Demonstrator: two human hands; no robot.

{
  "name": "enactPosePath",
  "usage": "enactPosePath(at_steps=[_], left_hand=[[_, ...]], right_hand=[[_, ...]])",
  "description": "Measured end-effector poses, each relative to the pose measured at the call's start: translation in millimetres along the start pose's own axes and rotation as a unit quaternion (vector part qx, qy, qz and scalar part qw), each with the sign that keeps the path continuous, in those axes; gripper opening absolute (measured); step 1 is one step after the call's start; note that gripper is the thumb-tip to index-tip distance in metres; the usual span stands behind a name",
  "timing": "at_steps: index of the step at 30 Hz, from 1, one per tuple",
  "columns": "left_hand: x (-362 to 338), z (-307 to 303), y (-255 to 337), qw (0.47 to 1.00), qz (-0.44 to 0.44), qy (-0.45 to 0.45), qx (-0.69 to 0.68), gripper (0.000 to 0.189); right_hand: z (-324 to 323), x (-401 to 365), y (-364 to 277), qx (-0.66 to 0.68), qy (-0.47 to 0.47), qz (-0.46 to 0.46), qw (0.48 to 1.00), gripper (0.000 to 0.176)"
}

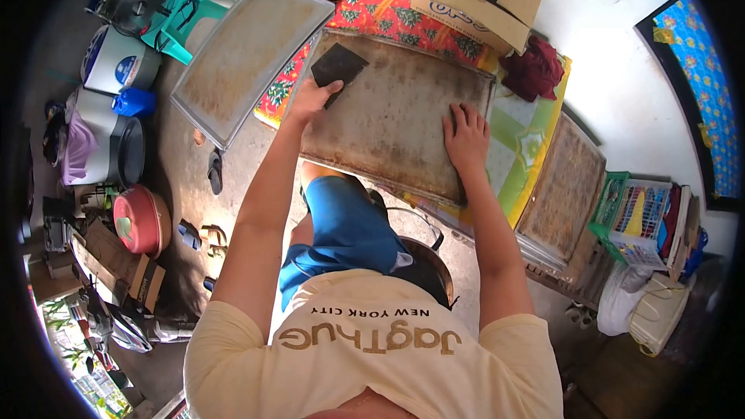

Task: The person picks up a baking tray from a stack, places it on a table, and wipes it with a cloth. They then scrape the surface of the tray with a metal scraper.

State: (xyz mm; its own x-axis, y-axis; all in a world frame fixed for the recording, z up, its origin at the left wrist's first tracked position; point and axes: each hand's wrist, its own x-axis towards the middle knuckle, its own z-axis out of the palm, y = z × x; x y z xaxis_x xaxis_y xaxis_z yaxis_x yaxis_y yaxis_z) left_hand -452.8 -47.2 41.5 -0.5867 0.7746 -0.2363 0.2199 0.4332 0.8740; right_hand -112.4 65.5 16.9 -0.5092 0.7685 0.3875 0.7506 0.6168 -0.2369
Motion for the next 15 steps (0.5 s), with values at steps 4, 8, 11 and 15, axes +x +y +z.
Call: enactPosePath(at_steps=[4,8,11,15], left_hand=[[43,16,-27,0.999,0.034,-0.01,0.014,0.047],[36,13,-7,0.999,-0.02,-0.026,0.01,0.051],[39,16,-16,0.999,0.005,-0.019,0.049,0.051],[39,21,-17,0.996,-0.019,0.022,0.081,0.049]], right_hand=[[-4,1,-2,0.0,0.003,-0.001,1.0,0.036],[-4,1,-2,0.003,0.003,-0.001,1.0,0.035],[-5,2,-4,0.001,0.005,0.0,1.0,0.035],[-7,1,-4,0.003,-0.002,0.0,1.0,0.035]])
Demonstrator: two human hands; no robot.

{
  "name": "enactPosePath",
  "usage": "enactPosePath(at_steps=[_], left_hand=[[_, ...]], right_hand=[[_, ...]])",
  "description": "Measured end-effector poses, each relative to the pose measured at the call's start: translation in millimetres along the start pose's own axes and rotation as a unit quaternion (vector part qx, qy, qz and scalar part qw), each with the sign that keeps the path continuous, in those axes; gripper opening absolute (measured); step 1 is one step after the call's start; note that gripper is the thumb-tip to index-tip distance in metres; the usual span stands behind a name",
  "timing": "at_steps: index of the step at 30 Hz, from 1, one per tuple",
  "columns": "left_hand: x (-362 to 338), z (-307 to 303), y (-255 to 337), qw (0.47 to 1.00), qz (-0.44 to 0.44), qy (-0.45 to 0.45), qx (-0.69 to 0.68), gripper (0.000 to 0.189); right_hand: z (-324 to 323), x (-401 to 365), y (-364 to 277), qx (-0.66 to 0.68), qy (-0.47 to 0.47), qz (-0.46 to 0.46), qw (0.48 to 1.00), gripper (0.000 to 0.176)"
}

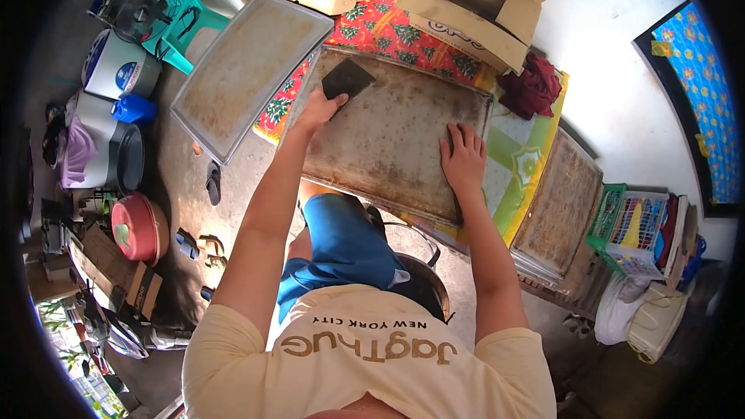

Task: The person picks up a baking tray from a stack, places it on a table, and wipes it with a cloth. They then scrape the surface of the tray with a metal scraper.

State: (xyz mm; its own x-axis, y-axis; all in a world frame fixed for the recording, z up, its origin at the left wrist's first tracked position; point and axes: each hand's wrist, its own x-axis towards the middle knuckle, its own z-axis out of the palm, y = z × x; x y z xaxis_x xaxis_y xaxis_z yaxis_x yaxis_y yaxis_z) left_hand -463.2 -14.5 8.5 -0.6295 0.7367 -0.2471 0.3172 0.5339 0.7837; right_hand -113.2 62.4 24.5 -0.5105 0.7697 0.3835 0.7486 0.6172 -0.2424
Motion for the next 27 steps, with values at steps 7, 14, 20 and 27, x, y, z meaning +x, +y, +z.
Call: enactPosePath(at_steps=[7,14,20,27], left_hand=[[-12,-4,14,1.0,-0.004,-0.01,-0.005,0.046],[-17,-5,17,0.997,0.033,0.002,-0.066,0.044],[-21,-12,2,0.99,0.049,-0.065,-0.111,0.048],[-91,-63,-39,0.98,0.078,-0.18,-0.035,0.053]], right_hand=[[2,0,0,-0.006,0.006,0.0,1.0,0.035],[4,0,2,-0.004,0.006,0.001,1.0,0.036],[3,-1,1,-0.017,0.006,0.006,1.0,0.036],[10,-3,5,-0.006,0.01,0.006,1.0,0.036]])
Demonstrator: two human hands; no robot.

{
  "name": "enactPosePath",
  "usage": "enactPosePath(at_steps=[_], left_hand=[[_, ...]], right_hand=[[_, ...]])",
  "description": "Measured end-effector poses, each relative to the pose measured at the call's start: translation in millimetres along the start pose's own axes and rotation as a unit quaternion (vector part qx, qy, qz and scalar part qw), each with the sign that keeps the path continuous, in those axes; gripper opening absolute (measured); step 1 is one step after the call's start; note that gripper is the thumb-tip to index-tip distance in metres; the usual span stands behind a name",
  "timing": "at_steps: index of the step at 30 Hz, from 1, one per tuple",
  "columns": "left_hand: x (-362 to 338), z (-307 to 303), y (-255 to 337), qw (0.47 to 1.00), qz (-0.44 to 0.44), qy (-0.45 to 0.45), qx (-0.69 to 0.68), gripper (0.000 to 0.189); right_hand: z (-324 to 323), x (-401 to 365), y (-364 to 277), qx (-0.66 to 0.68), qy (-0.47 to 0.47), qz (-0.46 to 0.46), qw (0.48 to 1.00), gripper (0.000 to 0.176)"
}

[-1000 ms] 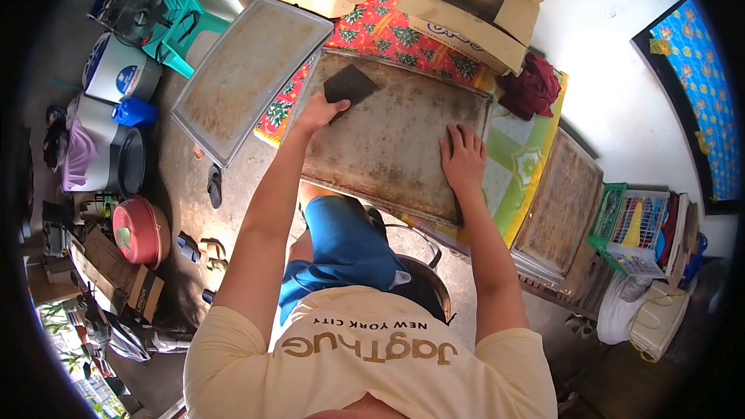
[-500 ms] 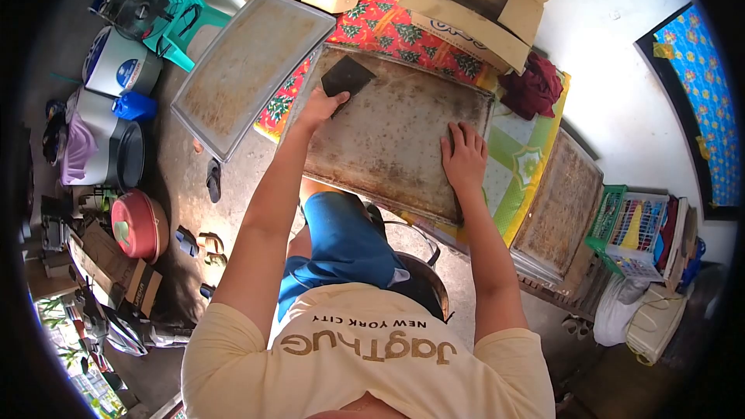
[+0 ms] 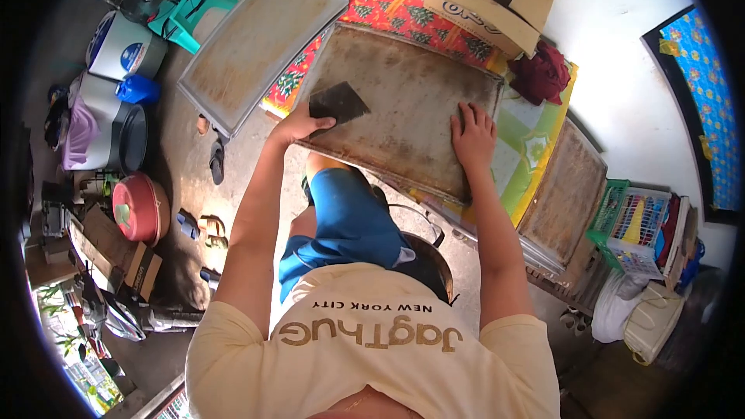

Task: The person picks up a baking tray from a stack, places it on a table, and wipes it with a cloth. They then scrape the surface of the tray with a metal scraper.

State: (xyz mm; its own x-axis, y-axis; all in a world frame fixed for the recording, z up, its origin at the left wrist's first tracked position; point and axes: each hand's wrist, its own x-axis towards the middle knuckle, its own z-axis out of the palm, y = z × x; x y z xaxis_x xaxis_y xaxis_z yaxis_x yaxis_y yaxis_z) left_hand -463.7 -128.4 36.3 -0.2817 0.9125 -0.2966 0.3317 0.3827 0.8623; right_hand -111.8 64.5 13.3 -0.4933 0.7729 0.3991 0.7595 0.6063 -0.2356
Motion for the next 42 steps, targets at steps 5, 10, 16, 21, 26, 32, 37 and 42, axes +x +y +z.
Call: enactPosePath(at_steps=[5,10,16,21,26,32,37,42], left_hand=[[-55,-4,-10,0.999,-0.047,-0.005,0.006,0.05],[-76,-1,-15,0.998,-0.042,-0.039,0.001,0.048],[-80,-2,0,0.994,-0.03,-0.08,0.064,0.051],[-66,4,-13,0.995,0.007,-0.079,0.069,0.049],[-45,31,0,0.986,0.014,-0.095,0.14,0.055],[-31,65,33,0.975,-0.042,-0.188,0.111,0.061],[-24,43,6,0.967,-0.012,-0.131,0.219,0.061],[-36,-6,-25,0.982,-0.026,-0.111,0.15,0.064]], right_hand=[[2,-1,0,-0.012,0.003,-0.005,1.0,0.036],[-2,-2,-3,-0.012,-0.017,-0.001,1.0,0.037],[-1,-4,-2,-0.01,-0.018,-0.004,1.0,0.038],[0,-3,-1,-0.018,-0.019,0.003,1.0,0.038],[0,-2,-1,-0.022,-0.017,0.005,1.0,0.038],[0,-2,1,-0.01,-0.013,0.004,1.0,0.037],[0,-2,2,-0.011,-0.007,0.001,1.0,0.037],[6,-3,5,-0.016,0.005,-0.007,1.0,0.036]])
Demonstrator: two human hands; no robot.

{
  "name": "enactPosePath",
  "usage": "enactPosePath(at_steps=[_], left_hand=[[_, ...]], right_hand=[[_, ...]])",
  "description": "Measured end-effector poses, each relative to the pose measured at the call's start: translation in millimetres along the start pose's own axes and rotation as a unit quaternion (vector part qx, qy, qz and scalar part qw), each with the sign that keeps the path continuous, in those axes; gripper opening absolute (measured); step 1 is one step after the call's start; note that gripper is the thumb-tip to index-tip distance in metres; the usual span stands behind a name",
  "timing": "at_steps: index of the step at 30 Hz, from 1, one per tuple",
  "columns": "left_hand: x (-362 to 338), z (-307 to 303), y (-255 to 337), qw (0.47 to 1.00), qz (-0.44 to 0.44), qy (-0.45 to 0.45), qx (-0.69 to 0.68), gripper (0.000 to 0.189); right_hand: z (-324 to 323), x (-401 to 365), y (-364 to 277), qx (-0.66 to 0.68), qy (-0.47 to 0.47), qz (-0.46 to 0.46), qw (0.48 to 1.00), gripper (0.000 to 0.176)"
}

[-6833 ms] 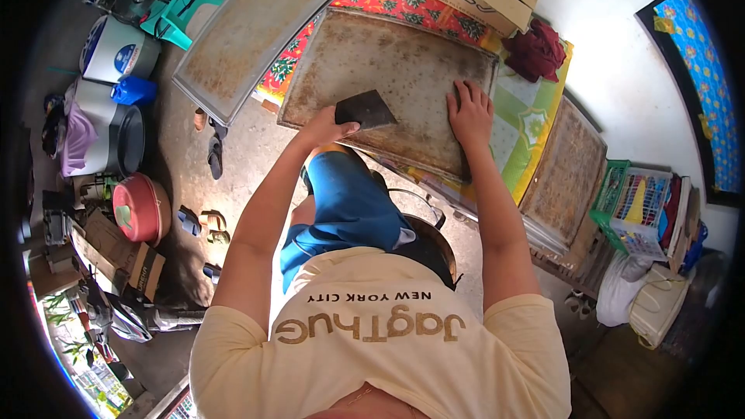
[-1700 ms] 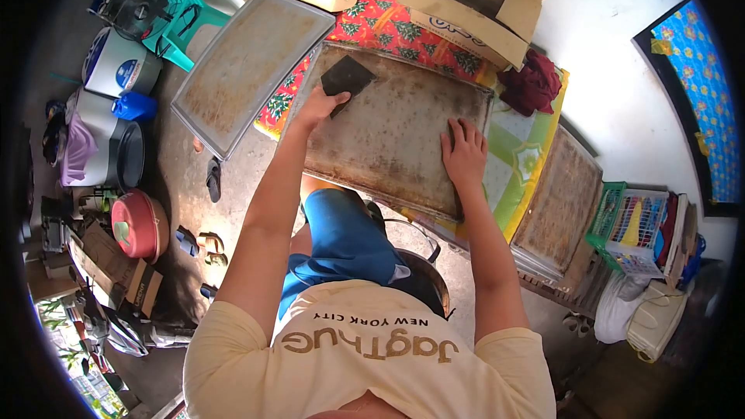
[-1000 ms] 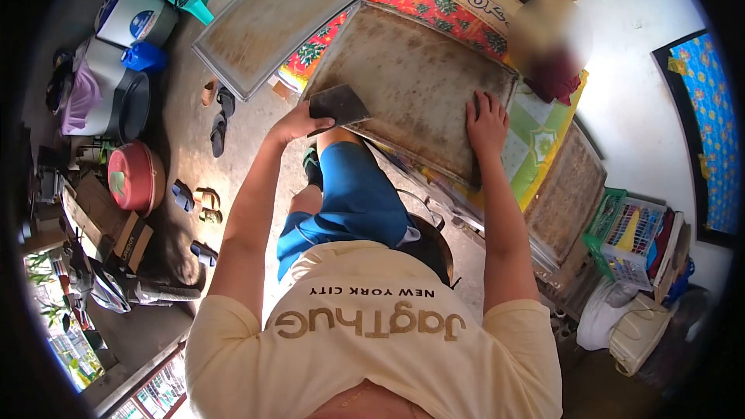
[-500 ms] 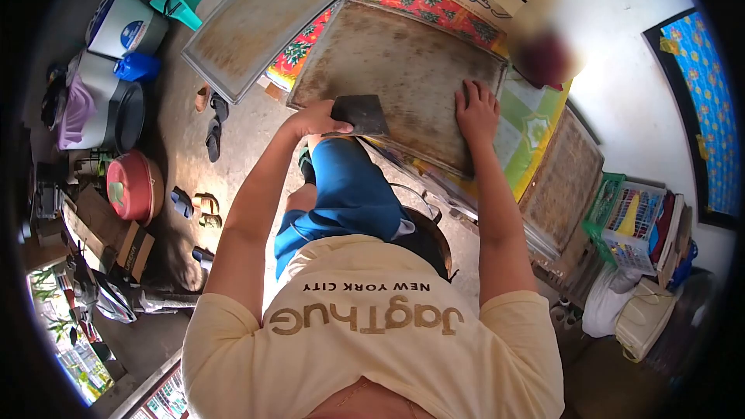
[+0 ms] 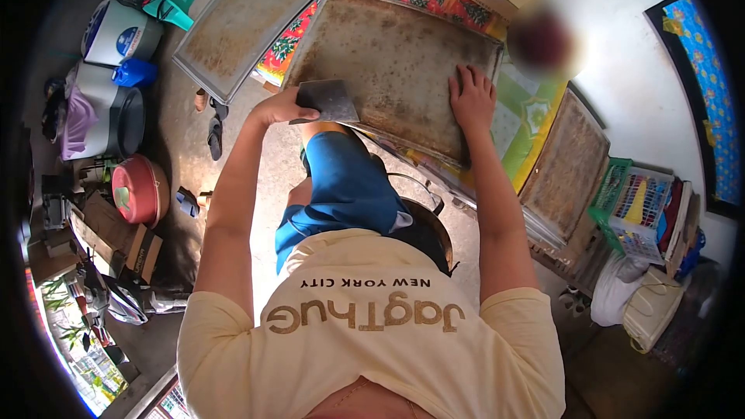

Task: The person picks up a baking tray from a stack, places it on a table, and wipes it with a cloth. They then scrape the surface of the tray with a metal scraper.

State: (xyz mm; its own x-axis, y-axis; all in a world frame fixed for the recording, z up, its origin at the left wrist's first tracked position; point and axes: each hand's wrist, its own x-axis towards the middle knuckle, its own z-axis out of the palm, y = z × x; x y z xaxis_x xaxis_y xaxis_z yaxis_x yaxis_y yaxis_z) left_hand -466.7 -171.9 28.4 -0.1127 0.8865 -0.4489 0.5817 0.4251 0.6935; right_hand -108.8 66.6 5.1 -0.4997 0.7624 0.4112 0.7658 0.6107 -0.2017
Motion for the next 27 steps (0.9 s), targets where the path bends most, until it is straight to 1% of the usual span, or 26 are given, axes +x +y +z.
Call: enactPosePath(at_steps=[2,3,5,8,11,13,15,17,18,19,21,23,25,27], left_hand=[[-2,-5,-5,0.999,-0.016,-0.028,-0.03,0.066],[-2,-4,-7,1.0,-0.006,-0.026,-0.014,0.066],[-11,-4,33,1.0,0.015,-0.023,0.016,0.068],[8,22,52,0.994,-0.013,-0.014,0.103,0.065],[4,38,104,0.998,-0.011,-0.027,0.047,0.063],[24,59,90,0.998,0.007,-0.063,-0.002,0.064],[31,62,86,0.995,0.032,-0.09,-0.032,0.067],[16,43,92,0.998,0.014,-0.044,0.053,0.066],[7,33,90,0.995,0.003,-0.021,0.095,0.065],[4,22,79,0.988,-0.022,-0.017,0.149,0.067],[-16,-4,61,0.999,0.011,-0.014,0.041,0.069],[-28,-25,26,1.0,-0.003,-0.001,-0.015,0.067],[-51,-50,20,0.999,-0.017,0.042,0.005,0.06],[-56,-67,-7,0.998,-0.055,0.026,-0.014,0.061]], right_hand=[[0,0,-1,-0.004,0.002,0.0,1.0,0.036],[-1,0,-2,-0.003,-0.002,0.001,1.0,0.036],[-2,1,-2,-0.002,-0.008,0.003,1.0,0.037],[-2,1,-1,-0.008,-0.018,0.008,1.0,0.039],[-4,1,-2,0.005,-0.027,0.013,1.0,0.039],[-4,1,-3,0.008,-0.029,0.015,0.999,0.039],[-4,1,-2,0.008,-0.027,0.016,0.999,0.039],[-3,1,-2,0.006,-0.025,0.014,1.0,0.039],[-3,0,-2,0.007,-0.024,0.015,1.0,0.039],[-4,1,-2,0.009,-0.023,0.015,1.0,0.039],[-3,1,-3,0.009,-0.02,0.015,1.0,0.038],[-3,1,-3,0.005,-0.014,0.012,1.0,0.038],[-4,1,-3,0.004,-0.012,0.011,1.0,0.038],[-4,1,-3,0.003,-0.009,0.008,1.0,0.037]])
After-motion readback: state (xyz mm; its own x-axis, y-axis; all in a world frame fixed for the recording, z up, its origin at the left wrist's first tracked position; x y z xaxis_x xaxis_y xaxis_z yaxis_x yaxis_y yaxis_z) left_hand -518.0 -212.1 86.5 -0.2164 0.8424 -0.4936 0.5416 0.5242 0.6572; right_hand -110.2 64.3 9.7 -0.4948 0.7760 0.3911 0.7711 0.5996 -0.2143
